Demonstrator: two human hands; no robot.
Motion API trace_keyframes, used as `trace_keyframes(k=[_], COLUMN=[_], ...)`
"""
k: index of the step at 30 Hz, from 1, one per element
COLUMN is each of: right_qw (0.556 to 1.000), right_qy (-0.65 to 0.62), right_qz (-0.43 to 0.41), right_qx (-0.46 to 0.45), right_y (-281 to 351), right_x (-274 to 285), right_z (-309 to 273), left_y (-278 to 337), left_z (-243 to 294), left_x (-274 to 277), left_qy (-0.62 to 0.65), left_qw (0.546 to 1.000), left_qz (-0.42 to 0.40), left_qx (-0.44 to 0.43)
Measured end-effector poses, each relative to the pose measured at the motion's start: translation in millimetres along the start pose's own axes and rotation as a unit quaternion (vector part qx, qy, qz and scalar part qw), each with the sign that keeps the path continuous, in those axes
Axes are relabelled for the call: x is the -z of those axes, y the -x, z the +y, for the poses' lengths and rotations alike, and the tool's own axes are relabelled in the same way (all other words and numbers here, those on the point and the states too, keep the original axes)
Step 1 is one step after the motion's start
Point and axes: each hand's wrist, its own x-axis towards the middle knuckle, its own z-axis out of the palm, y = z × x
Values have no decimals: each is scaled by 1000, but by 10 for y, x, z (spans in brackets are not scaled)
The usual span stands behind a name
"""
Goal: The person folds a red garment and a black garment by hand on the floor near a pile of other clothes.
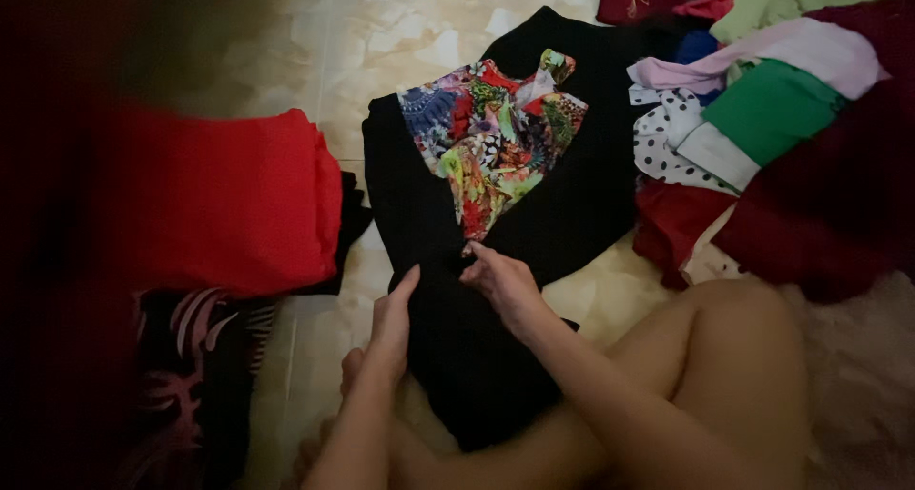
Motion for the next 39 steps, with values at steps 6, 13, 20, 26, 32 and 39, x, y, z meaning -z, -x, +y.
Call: trace_keyframes(k=[6,13,20,26,32,39], right_qw=[994,994,995,995,996,999], right_qy=[-101,-96,-90,-82,-87,-47], right_qz=[-16,-3,-5,-3,4,24], right_qx=[-26,-55,-51,-59,-30,-14], right_y=[-108,162,71,46,77,277], right_x=[238,124,177,176,107,13], right_z=[161,-106,11,4,30,-110], left_y=[-144,-260,-113,-194,-357,21], left_z=[2,-46,-20,-45,-175,48], left_x=[40,42,9,26,-49,-282], left_qy=[-74,-87,-102,-98,-212,-291], left_qw=[997,996,995,994,968,953], left_qz=[0,-1,10,20,36,-12], left_qx=[14,-7,3,-49,-130,-78])
